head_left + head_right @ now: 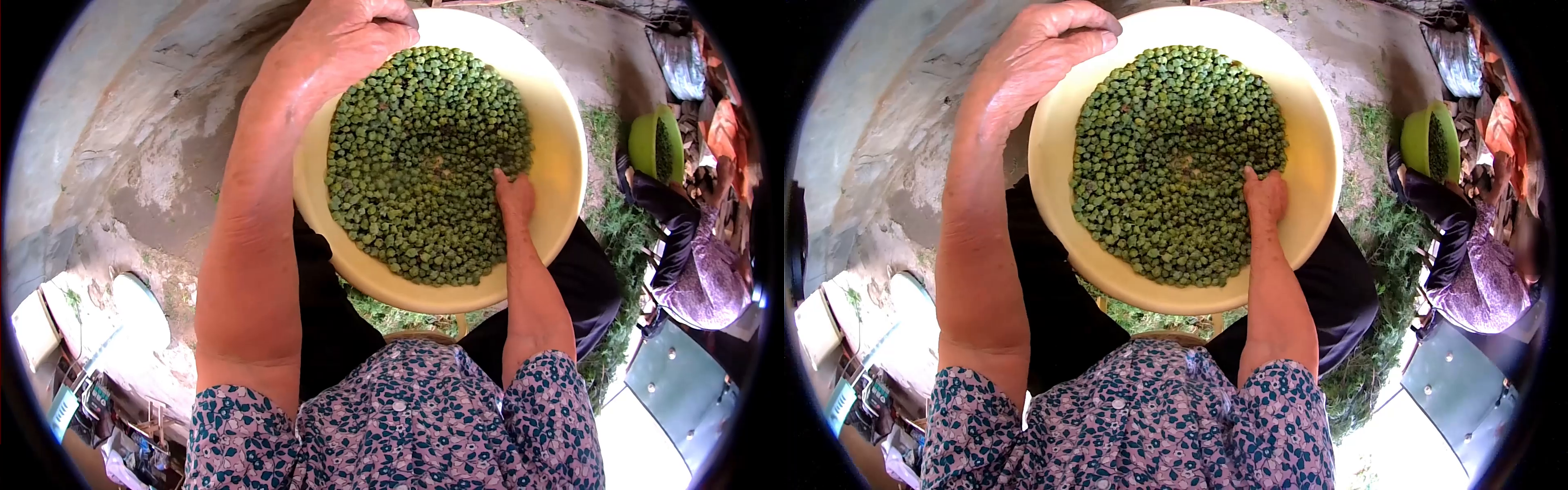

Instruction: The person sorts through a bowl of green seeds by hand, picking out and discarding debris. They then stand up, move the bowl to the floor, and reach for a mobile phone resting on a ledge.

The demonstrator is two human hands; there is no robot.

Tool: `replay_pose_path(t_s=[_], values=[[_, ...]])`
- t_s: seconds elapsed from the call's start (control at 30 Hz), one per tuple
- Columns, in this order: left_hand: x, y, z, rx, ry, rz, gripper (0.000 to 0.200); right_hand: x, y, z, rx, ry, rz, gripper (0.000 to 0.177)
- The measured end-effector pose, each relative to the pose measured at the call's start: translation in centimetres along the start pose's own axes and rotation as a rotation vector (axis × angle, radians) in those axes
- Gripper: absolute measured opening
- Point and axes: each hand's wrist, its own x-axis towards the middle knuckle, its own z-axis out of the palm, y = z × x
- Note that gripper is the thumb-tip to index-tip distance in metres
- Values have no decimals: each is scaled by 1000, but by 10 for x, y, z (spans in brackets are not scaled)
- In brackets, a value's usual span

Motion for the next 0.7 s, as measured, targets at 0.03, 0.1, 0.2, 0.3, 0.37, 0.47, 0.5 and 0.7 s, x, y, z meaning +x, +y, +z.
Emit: replay_pose_path(t_s=[0.03, 0.1, 0.2, 0.3, 0.37, 0.47, 0.5, 0.7], values=[[-1, 1, 2, -5, -2, 4, 17, 1, 2, 3, -2, 4, 5, 61], [-5, 3, 7, -34, -31, -150, 17, 4, 2, 13, 81, -17, -37, 64], [-4, 2, 10, -80, -55, -223, 17, -16, -16, 18, 105, -37, 7, 68], [-4, 2, 12, -69, -67, -227, 18, -30, -29, 29, 232, -69, -79, 71], [-3, 2, 12, -28, -75, -223, 17, -43, -51, 27, 388, -151, -31, 72], [-1, -2, 15, -26, -126, -191, 18, -56, -82, 44, 533, -210, -11, 69], [-1, -2, 16, -3, -117, -187, 17, -57, -95, 43, 525, -257, 6, 68], [-1, -1, 19, 37, -130, -180, 17, -94, -155, -9, 1160, -456, -214, 49]])
